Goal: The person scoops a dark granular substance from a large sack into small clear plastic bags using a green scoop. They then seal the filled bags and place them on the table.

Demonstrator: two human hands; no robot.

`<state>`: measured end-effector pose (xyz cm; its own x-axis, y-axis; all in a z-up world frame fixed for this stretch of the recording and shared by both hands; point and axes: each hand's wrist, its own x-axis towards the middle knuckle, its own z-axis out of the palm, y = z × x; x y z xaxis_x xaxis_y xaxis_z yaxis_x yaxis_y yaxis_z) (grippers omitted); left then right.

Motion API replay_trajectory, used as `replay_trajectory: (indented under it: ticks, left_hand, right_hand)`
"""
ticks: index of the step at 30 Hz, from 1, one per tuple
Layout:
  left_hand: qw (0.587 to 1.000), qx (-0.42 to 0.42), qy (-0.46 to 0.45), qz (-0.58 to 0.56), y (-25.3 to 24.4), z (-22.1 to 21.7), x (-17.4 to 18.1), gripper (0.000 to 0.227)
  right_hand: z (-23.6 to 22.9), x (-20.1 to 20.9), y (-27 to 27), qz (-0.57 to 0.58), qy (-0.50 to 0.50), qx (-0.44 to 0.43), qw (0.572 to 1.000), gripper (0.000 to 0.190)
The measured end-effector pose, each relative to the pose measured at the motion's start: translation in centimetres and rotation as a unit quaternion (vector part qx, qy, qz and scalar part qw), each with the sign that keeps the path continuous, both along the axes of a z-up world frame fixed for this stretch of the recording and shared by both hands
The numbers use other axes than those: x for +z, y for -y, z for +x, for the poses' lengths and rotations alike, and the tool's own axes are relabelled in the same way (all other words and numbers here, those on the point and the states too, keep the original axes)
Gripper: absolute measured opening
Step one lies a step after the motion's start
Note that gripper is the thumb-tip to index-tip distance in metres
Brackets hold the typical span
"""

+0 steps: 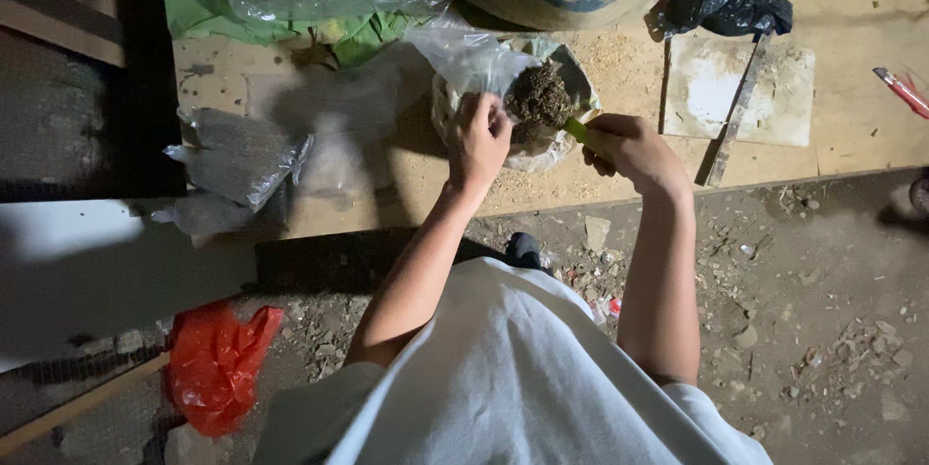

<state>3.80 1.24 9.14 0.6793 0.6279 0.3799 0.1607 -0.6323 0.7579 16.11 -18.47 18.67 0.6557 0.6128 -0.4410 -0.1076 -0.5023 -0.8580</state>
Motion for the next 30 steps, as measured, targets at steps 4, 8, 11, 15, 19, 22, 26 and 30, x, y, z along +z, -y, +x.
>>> replay_trajectory:
  ticks: [4, 8, 11, 15, 19, 22, 26, 30]
  left_hand:
    - [0.999, -0.030, 0.018, -0.042, 0.5, 0.3, 0.8, 0.007]
    - [0.995, -0.036, 0.065, 0.068, 1.1, 0.0, 1.1, 0.013]
    - [0.998, -0.041, -0.021, -0.035, 1.6, 0.0, -0.1, 0.011]
    - [0.998, -0.040, 0.043, -0.039, 2.6, 0.2, -2.9, 0.032]
    - [0.995, -0.030, 0.043, -0.082, 2.2, 0.4, -4.0, 0.025]
    - [0.980, -0.076, 0.048, -0.175, 0.7, -0.4, -3.1, 0.010]
    - [0.933, -0.139, -0.041, -0.329, -0.5, -0.5, -1.5, 0.015]
    - [0.842, -0.185, 0.070, -0.502, 0.4, 0.1, -1.8, 0.024]
  right_hand:
    - [0.1, 0.4, -0.3, -0.007, 0.027, 0.020, 0.999, 0.024]
    - [0.4, 1.5, -1.5, -0.115, 0.089, 0.061, 0.987, 0.030]
    - [0.8, 2.3, -2.9, -0.182, 0.125, 0.102, 0.970, 0.036]
    - [0.5, 3.1, -5.2, -0.190, 0.124, 0.127, 0.966, 0.024]
    - [-0.2, 3.3, -6.8, -0.235, 0.163, 0.203, 0.937, 0.020]
    - [-0.7, 3.3, -7.1, -0.234, 0.191, 0.209, 0.930, 0.024]
    - [-1.5, 4.2, -6.0, -0.138, 0.273, 0.109, 0.946, 0.027]
    - [-2.1, 6.0, -4.3, -0.238, 0.446, 0.184, 0.843, 0.026]
